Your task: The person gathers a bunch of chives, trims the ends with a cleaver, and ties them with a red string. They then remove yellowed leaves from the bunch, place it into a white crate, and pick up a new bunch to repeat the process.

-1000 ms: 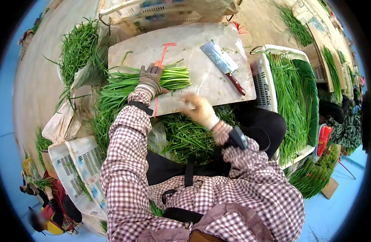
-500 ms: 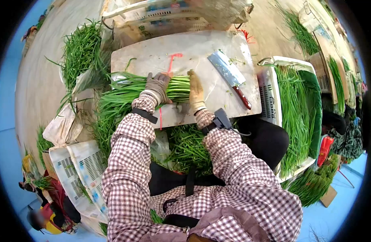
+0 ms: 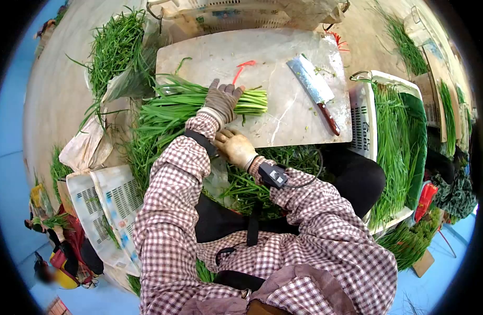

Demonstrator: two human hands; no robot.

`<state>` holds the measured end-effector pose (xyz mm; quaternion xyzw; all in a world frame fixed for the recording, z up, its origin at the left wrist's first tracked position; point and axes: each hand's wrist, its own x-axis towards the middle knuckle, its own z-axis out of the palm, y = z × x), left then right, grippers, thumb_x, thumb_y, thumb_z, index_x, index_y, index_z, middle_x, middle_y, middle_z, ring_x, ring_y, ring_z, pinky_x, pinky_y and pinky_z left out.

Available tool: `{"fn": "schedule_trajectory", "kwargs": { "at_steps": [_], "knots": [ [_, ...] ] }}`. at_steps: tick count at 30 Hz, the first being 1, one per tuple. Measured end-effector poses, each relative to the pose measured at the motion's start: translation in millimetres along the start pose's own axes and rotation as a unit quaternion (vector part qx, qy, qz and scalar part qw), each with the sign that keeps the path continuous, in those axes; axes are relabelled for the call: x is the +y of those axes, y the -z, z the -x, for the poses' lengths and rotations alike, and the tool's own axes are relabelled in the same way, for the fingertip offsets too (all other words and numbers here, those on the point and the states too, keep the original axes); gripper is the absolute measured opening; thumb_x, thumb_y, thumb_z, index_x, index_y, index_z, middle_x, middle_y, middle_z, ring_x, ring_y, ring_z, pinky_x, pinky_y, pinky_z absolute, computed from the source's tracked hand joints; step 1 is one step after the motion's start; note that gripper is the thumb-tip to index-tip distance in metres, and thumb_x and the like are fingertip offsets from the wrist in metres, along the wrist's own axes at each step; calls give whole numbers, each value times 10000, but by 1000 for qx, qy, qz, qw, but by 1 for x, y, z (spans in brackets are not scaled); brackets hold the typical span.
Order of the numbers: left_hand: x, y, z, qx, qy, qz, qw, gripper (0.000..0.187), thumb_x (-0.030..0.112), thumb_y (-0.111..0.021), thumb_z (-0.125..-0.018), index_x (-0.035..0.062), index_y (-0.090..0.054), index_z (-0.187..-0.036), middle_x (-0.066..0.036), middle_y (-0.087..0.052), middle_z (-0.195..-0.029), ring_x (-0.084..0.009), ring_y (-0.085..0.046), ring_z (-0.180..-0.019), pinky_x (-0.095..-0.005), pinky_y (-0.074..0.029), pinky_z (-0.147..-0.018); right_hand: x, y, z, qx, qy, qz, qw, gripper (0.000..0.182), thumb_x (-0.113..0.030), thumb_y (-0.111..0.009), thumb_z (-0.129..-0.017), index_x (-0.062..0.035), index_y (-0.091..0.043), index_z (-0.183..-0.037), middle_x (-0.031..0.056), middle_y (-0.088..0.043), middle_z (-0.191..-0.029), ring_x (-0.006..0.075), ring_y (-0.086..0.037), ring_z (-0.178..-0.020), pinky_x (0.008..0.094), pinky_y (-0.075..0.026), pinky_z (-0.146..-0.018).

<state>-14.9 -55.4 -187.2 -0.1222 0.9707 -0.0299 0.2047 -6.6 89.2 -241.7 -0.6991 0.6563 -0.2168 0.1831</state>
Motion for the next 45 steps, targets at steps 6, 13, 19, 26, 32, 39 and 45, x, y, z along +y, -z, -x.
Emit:
{"fn": "schedule_trajectory", "kwargs": {
  "at_steps": [6, 13, 19, 26, 32, 39, 45],
  "knots": [
    [-3, -58, 18, 306, -80, -23, 948, 379, 160, -458, -782, 133, -489, -1160, -75, -552, -997, -228, -514, -984, -471, -313, -992, 10, 3, 34, 91, -69, 43, 993, 491, -230, -563, -776, -72, -481, -1234, 87, -471, -1270, 240, -424, -1182, 367, -310, -1022],
    [2, -65, 37, 433, -90, 3, 897, 425, 182, -554, -734, 153, -492, -1153, -62, -536, -996, -240, -526, -957, -506, -317, -971, -4, -11, 41, 128, -133, 68, 980, 496, -271, -582, -784, -45, -486, -1215, 117, -470, -1264, 269, -412, -1188, 395, -293, -1032],
    [-2, -53, 46, 473, -81, 70, 874, 505, 230, -605, -679, 158, -494, -1166, -87, -526, -988, -261, -532, -929, -530, -324, -945, -13, 30, 55, 177, -161, -17, 971, 321, -233, -636, -763, -94, -579, -1047, 91, -567, -1094, 235, -520, -1056, 399, -411, -871],
    [0, -58, 47, 478, -85, 57, 872, 423, 175, -568, -708, 204, -515, -1127, -81, -524, -976, -253, -546, -900, -503, -366, -906, 83, 147, -1, 256, -107, -130, 952, 362, -79, -639, -743, -146, -586, -1094, 74, -589, -1032, 235, -611, -734, 317, -480, -632],
    [3, -55, 51, 494, -104, 65, 861, 459, 165, -615, -681, 250, -509, -1119, -73, -489, -985, -247, -543, -880, -463, -412, -836, 129, 104, -80, -123, 9, -26, 992, 314, -203, -632, -752, -182, -623, -1065, 73, -595, -1070, 255, -597, -902, 351, -480, -787],
    [7, -54, 57, 456, -122, 87, 877, 483, 189, -615, -672, 263, -503, -1137, -74, -484, -981, -247, -531, -881, -438, -416, -824, 178, 121, -85, -61, -161, -6, 985, 202, -264, -586, -785, -190, -652, -960, 56, -637, -966, 257, -607, -866, 373, -483, -732],
    [2, -59, 37, 423, -92, 76, 898, 499, 149, -608, -678, 182, -495, -1164, -67, -506, -1017, -231, -518, -951, -452, -343, -948, 161, 139, -76, 138, -98, 58, 984, 362, -184, -604, -773, -214, -574, -1133, 80, -556, -1150, 287, -574, -957, 417, -470, -770]
  ]
}}
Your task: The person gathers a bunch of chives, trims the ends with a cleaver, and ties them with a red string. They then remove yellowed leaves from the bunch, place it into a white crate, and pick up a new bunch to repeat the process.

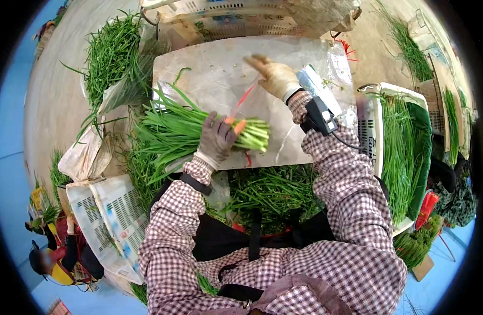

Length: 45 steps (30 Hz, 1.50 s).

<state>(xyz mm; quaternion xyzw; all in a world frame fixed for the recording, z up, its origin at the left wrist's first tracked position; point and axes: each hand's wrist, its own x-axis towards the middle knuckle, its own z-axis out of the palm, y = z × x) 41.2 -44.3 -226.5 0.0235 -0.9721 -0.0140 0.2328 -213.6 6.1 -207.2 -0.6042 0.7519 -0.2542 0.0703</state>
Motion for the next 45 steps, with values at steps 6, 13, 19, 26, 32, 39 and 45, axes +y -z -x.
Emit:
{"fn": "schedule_trajectory", "kwargs": {
  "at_steps": [6, 13, 19, 26, 32, 39, 45],
  "knots": [
    [-18, -2, -51, -359, 156, -43, 919, 725, 386, -720, -633, 144, -414, -1244, -80, -497, -1154, -205, -455, -1136, -431, -227, -1057, -26, 22, 71, 262, -121, -56, 956, 129, -179, -677, -756, -108, -621, -849, 67, -599, -764, 243, -601, -630, 322, -468, -525],
    [-14, 8, -68, -389, 162, -35, 906, 805, 429, -733, -633, 176, -364, -1303, -83, -459, -1265, -242, -421, -1200, -467, -188, -1073, -131, -45, 157, -39, -204, -12, 978, 234, -299, -648, -737, -89, -601, -830, 112, -619, -805, 289, -630, -629, 374, -511, -560],
    [-17, 4, -63, -367, 160, -62, 914, 750, 400, -728, -632, 179, -400, -1269, -91, -512, -1203, -239, -484, -1131, -458, -217, -1058, -143, -68, 152, -102, -231, 26, 967, 143, -194, -579, -746, -64, -601, -802, 139, -626, -813, 323, -634, -660, 413, -514, -584],
    [-19, 0, -50, -300, 138, -58, 942, 718, 362, -735, -617, 163, -430, -1236, -83, -538, -1102, -233, -504, -1095, -460, -208, -1062, -150, -16, 151, -110, -258, -116, 953, 267, -348, -636, -753, -127, -650, -901, 102, -651, -783, 275, -631, -722, 379, -506, -640],
    [-19, -3, -52, -310, 157, -35, 937, 707, 388, -701, -642, 157, -419, -1247, -100, -526, -1131, -251, -507, -1087, -466, -222, -1054, -65, 13, 33, 27, -87, -62, 994, 210, -157, -620, -760, -152, -642, -969, 95, -608, -960, 271, -606, -809, 355, -486, -704],
    [-21, 12, -79, -387, 207, -33, 898, 879, 476, -734, -594, 177, -348, -1325, -119, -391, -1327, -276, -340, -1260, -570, -152, -1051, -9, -41, -43, -185, 4, -71, 980, 277, -196, -593, -800, -207, -629, -1074, 86, -583, -1086, 281, -586, -952, 362, -473, -813],
    [-37, 12, -100, -481, 216, 16, 850, 927, 420, -801, -550, 253, -338, -1336, -60, -306, -1403, -254, -256, -1313, -616, -144, -1028, -16, 4, 33, -38, -40, -149, 987, 386, -347, -581, -842, -155, -560, -1176, 158, -562, -1128, 271, -597, -938, 338, -476, -809]
  ]
}}
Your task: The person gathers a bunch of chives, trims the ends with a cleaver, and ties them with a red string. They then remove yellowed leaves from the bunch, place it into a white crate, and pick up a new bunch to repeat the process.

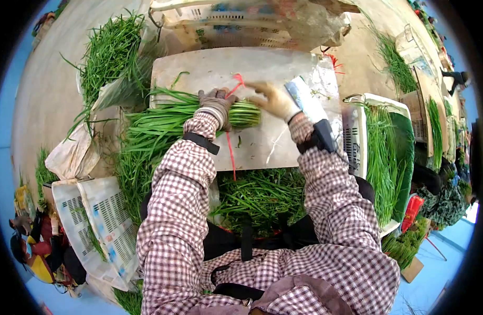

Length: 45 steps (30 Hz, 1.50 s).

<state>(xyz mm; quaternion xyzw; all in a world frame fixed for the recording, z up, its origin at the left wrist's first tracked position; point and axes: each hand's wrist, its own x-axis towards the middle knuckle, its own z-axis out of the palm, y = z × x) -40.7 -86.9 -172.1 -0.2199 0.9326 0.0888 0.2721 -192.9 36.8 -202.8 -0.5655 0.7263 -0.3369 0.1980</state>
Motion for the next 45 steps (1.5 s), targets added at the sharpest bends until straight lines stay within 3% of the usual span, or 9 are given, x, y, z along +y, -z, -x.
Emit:
{"fn": "schedule_trajectory", "kwargs": {
  "at_steps": [10, 13, 15, 16, 19, 25, 28, 30, 45],
  "knots": [
    [9, -15, 29, 34, 68, -114, 991, 1196, 574, -747, -548, 215, -19, -1428, -84, -164, -1475, -235, -135, -1367, -558, -39, -1075, -44, 75, 195, 215, -147, -321, 911, 307, -111, -567, -873, 11, -537, -1153, 64, -606, -1062, 104, -550, -924, 238, -447, -796],
    [-2, -31, 22, 102, 66, -86, 989, 1169, 449, -816, -513, 217, -116, -1419, -114, -306, -1405, -273, -257, -1308, -494, -123, -1093, -69, 130, 271, 242, -183, -296, 906, 313, -98, -567, -873, 8, -531, -1166, 61, -606, -1053, 104, -546, -939, 231, -440, -813],
    [37, 29, 35, -37, 0, 87, 996, 1205, 271, -861, -466, 167, -133, -1421, -140, -423, -1322, -266, -403, -1221, -401, -338, -1019, -79, 162, 322, 313, -166, -283, 891, 306, -99, -581, -864, -5, -545, -1153, 56, -615, -1021, 105, -553, -930, 232, -444, -813],
    [-10, -33, -10, 115, -52, -17, 992, 1191, 306, -864, -451, 182, -175, -1415, -141, -466, -1282, -285, -454, -1174, -426, -403, -946, -85, 177, 350, 335, -219, -191, 896, 304, -98, -590, -856, -13, -553, -1145, 62, -618, -1012, 113, -559, -922, 238, -452, -805],
    [52, 29, 40, -27, 115, -8, 993, 1199, 386, -860, -455, 200, -165, -1415, -116, -349, -1381, -272, -356, -1257, -429, -223, -1076, -86, 180, 389, 387, -282, -100, 872, 308, -71, -609, -829, -21, -570, -1130, 62, -625, -993, 118, -576, -893, 249, -475, -769],
    [8, -33, 26, 86, 102, -61, 989, 1153, 580, -754, -523, 209, -117, -1409, -57, -193, -1464, -221, -134, -1366, -527, -35, -1089, -97, 116, 267, 219, -135, -187, 948, 316, -56, -649, -783, -15, -593, -1091, 67, -609, -958, 120, -586, -818, 236, -469, -711],
    [0, -48, 26, 147, 89, -68, 983, 1120, 558, -746, -553, 192, -127, -1412, -40, -222, -1441, -230, -146, -1358, -552, -50, -1076, -89, 59, 170, 164, 29, -56, 984, 299, -174, -651, -784, -106, -610, -1072, 116, -605, -1004, 296, -593, -875, 347, -480, -745],
    [-4, -61, 25, 154, 90, -56, 982, 1115, 566, -729, -570, 197, -108, -1419, -34, -203, -1450, -219, -133, -1359, -570, -48, -1067, -82, 28, 116, 172, 61, 57, 982, 303, -165, -609, -783, -141, -592, -1084, 84, -602, -1024, 286, -578, -891, 388, -470, -759],
    [3, -93, 34, 279, 42, 29, 959, 884, 381, -638, -688, 203, -169, -1416, -58, -173, -1472, -235, -142, -1361, -553, -37, -1071, -54, -48, 65, 148, 4, 255, 956, 70, -173, -588, -750, -163, -635, -802, 21, -593, -905, 230, -569, -842, 389, -443, -726]
  ]
}}
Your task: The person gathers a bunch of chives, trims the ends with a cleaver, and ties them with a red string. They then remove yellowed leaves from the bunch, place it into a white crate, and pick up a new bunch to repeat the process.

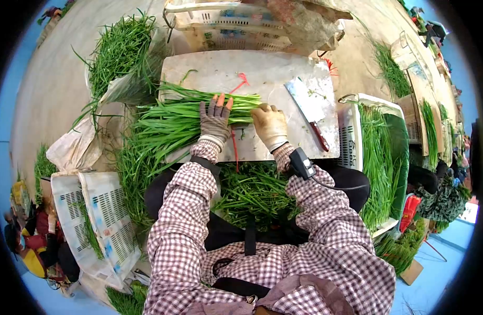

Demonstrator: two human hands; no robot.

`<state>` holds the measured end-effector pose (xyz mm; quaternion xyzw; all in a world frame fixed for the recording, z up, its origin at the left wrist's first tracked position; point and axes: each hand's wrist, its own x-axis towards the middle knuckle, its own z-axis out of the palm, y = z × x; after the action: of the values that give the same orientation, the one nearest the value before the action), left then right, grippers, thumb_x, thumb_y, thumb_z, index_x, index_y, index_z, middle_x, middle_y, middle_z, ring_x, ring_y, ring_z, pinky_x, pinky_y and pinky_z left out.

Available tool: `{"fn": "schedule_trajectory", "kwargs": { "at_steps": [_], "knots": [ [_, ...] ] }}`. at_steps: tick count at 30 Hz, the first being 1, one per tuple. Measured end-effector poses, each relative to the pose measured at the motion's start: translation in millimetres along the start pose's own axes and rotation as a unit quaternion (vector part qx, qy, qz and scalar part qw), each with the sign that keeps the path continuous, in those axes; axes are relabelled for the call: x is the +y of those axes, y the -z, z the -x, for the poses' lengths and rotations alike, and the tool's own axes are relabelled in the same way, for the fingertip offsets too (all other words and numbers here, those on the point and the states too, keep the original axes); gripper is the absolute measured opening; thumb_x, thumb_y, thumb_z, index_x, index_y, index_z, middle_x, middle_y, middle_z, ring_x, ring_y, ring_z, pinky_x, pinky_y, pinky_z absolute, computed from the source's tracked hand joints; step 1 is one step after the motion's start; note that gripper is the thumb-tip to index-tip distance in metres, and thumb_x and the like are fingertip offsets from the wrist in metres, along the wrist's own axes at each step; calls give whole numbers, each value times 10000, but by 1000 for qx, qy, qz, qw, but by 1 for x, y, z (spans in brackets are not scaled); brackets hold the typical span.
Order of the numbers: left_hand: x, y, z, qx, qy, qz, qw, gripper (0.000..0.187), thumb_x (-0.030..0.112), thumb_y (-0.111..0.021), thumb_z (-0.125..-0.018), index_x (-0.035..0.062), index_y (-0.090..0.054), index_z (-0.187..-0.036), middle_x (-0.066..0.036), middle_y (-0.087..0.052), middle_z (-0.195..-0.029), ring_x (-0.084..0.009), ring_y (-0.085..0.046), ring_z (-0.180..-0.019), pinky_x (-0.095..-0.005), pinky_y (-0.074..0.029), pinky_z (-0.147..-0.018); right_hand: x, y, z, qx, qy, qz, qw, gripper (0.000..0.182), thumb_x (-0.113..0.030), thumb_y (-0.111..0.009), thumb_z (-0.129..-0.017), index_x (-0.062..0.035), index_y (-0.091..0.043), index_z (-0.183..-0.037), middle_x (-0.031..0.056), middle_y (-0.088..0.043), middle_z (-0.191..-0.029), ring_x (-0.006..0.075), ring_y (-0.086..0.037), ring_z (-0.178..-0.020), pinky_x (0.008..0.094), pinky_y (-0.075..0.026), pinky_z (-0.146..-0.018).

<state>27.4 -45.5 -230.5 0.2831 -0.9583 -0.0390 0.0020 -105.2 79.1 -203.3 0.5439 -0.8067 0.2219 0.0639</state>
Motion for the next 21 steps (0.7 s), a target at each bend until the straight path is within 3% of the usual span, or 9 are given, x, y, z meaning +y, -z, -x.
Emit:
{"fn": "schedule_trajectory", "kwargs": {
  "at_steps": [2, 6, 8, 16, 17, 18, 19, 20, 21],
  "knots": [
    [0, -3, 1, 3, 0, -6, 1000, 865, 363, -629, -703, 205, -167, -1417, -59, -171, -1473, -236, -141, -1362, -551, -37, -1072, -2, 4, -9, 32, -36, -23, 999, 95, -191, -583, -770, -170, -634, -848, 20, -595, -911, 230, -570, -850, 384, -441, -738],
    [-2, -10, 2, 35, -8, 28, 999, 861, 364, -632, -706, 206, -173, -1416, -60, -169, -1473, -241, -142, -1361, -551, -45, -1071, -2, 7, -22, 0, -9, -35, 999, 119, -220, -595, -775, -172, -636, -876, 17, -596, -912, 227, -571, -865, 385, -441, -743],
    [-2, -12, 3, 68, -8, -9, 998, 1020, 405, -736, -581, 222, -174, -1413, -52, -212, -1454, -235, -180, -1352, -544, -60, -1072, -4, 4, -30, -23, -23, -35, 999, 131, -235, -606, -764, -168, -642, -871, 19, -597, -904, 228, -569, -873, 389, -441, -752],
    [0, -2, 3, 26, -3, 6, 1000, 980, 425, -711, -623, 224, -168, -1414, -38, -215, -1454, -223, -185, -1350, -545, -69, -1072, -3, -27, -51, -59, 21, -27, 998, 121, -224, -573, -786, -138, -637, -842, 88, -611, -826, 286, -612, -749, 416, -489, -672],
    [0, 0, 3, 10, 0, 5, 1000, 970, 427, -706, -630, 223, -171, -1413, -34, -216, -1453, -221, -189, -1348, -544, -75, -1071, 3, -27, -50, -46, -104, -92, 989, 133, -222, -554, -814, -117, -628, -849, 94, -618, -805, 268, -623, -724, 402, -496, -651],
    [-1, -4, 2, 11, 3, 7, 1000, 970, 427, -706, -630, 223, -171, -1413, -34, -216, -1453, -221, -189, -1348, -544, -75, -1071, 12, -27, -48, -33, -224, -155, 962, 150, -219, -535, -841, -96, -619, -856, 101, -625, -784, 250, -634, -699, 388, -503, -631],
    [-3, -9, 1, 30, -3, -18, 999, 966, 441, -702, -634, 221, -174, -1413, -32, -221, -1451, -220, -196, -1344, -543, -80, -1071, 23, -24, -41, -2, -293, -469, 833, 191, -223, -499, -889, -54, -586, -905, 94, -631, -744, 191, -637, -653, 316, -493, -562],
    [-4, -14, 1, 47, -12, -44, 998, 961, 455, -698, -639, 220, -177, -1412, -30, -226, -1449, -219, -204, -1340, -542, -86, -1070, 30, -7, -37, 8, -360, -552, 752, 192, -200, -506, -896, -23, -554, -952, 66, -621, -754, 142, -623, -650, 248, -466, -535],
    [-5, -15, 0, 54, -15, -15, 998, 936, 453, -686, -660, 222, -178, -1411, -29, -234, -1444, -219, -209, -1336, -535, -86, -1071, 41, 4, -30, 31, -381, -624, 681, 183, -192, -517, -891, -26, -549, -962, 70, -621, -768, 138, -617, -651, 245, -459, -530]
  ]
}}
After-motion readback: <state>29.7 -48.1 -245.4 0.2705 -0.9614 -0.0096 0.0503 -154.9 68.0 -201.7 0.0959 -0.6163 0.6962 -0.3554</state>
